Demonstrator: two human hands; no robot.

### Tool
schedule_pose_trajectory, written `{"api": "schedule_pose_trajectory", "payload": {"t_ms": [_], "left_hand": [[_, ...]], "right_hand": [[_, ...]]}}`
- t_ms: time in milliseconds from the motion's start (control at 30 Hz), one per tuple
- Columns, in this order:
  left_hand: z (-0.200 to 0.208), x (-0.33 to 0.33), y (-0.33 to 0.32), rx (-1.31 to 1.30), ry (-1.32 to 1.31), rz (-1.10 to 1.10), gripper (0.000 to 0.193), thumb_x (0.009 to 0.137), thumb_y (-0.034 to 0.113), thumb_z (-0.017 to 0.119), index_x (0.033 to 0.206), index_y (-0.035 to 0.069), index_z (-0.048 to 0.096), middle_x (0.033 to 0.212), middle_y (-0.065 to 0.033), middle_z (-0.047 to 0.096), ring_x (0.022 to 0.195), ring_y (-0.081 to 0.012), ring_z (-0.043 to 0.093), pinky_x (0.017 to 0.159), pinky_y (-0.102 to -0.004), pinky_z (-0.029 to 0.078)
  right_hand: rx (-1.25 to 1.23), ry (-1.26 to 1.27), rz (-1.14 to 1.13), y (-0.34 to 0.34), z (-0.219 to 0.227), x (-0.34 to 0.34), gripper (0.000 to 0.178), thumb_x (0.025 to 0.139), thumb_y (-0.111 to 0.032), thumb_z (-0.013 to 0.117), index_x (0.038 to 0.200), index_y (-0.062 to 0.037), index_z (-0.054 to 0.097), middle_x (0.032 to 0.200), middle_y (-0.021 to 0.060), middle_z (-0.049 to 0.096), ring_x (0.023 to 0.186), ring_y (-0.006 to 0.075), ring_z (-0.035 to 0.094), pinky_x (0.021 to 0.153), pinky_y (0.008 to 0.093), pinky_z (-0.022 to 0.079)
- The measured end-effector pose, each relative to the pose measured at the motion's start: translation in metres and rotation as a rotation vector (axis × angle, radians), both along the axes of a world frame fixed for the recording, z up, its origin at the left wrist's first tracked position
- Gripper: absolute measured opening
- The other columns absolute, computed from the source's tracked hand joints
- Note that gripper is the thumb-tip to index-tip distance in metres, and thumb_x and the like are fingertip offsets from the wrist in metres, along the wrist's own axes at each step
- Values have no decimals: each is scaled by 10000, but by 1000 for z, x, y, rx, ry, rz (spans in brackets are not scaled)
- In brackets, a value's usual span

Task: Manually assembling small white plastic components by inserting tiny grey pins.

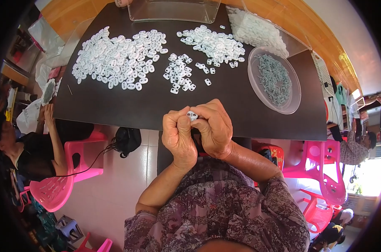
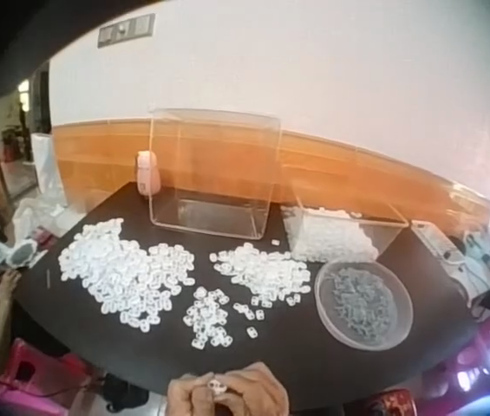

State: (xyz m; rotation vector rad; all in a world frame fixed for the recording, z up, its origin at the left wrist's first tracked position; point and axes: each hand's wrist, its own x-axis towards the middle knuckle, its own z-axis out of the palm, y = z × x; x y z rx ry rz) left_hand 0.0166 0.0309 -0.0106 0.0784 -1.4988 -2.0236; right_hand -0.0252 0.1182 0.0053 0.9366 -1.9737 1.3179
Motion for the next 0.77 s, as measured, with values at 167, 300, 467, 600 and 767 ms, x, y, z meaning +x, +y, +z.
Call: {"api": "schedule_pose_trajectory", "payload": {"t_ms": [167, 300, 467, 600, 767], "left_hand": [[-2, -2, 1, -83, 43, 55, 176, 959, 146, 488, 954, -15, 561, 824, 0, 476, 751, -64, 423, 678, -206, 376], [-1, -4, 3, -70, 62, 53, 168, 953, 144, 500, 904, -8, 552, 815, -7, 479, 739, -74, 421, 671, -211, 370], [5, -6, 5, -118, 56, 77, 175, 948, 145, 513, 910, -17, 566, 824, -7, 490, 728, -76, 436, 649, -216, 385], [16, -26, -9, -480, -20, 16, 96, 882, 71, 578, 928, -8, 605, 788, -44, 536, 662, -133, 477, 608, -247, 414], [31, -68, -7, -1281, 123, 39, 133, 879, 26, 566, 978, 62, 645, 814, -73, 616, 764, -209, 567, 670, -337, 482]], "right_hand": [[-4, 23, 20, 1, -3, 0, 184, 780, -8, 639, 952, 28, 587, 815, 118, 602, 665, 230, 542, 571, 305, 449], [10, 61, 39, 2, -1, -1, 185, 783, 6, 629, 962, 27, 586, 825, 128, 603, 664, 234, 544, 571, 308, 450], [-8, 100, 4, 6, 6, -5, 188, 768, 18, 640, 950, 25, 591, 829, 124, 601, 660, 241, 543, 576, 307, 449], [14, -141, -42, 35, 17, -15, 185, 748, 46, 656, 926, 17, 614, 817, 86, 599, 677, 163, 545, 599, 259, 440], [-69, -334, -323, 83, 68, -62, 178, 803, -5, 649, 980, -1, 636, 829, 42, 606, 718, 67, 534, 644, 182, 426]]}}
